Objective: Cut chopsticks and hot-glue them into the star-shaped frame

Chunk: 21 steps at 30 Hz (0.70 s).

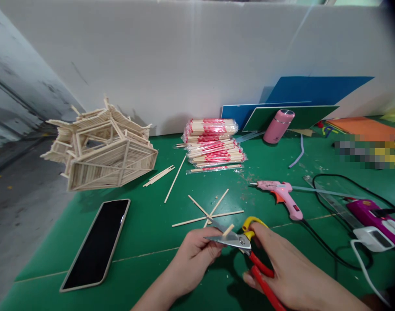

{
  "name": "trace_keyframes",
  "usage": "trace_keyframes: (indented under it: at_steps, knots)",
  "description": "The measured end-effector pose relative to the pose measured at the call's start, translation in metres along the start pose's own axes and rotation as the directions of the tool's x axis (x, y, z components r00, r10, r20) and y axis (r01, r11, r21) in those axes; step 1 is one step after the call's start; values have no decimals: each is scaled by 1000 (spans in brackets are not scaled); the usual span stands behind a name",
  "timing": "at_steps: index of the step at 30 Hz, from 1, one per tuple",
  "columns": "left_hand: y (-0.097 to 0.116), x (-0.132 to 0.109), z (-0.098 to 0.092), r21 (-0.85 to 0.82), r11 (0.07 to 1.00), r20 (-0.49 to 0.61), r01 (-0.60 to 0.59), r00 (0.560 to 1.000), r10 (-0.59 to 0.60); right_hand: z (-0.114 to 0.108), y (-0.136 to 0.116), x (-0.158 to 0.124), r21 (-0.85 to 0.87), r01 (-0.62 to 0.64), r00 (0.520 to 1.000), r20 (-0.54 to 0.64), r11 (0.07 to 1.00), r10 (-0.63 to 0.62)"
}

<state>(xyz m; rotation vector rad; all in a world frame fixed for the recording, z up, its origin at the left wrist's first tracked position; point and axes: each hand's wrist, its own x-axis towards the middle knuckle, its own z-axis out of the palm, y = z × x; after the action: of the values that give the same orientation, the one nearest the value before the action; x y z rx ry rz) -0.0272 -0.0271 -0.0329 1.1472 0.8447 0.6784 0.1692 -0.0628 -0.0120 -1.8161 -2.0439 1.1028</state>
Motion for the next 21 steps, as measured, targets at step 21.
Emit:
trace_keyframes:
  at_steps: [21]
  knots:
    - [-12, 6, 0, -465, 821, 308, 332, 930, -201, -1, -2, -6, 61, 19, 995, 97, 998, -25]
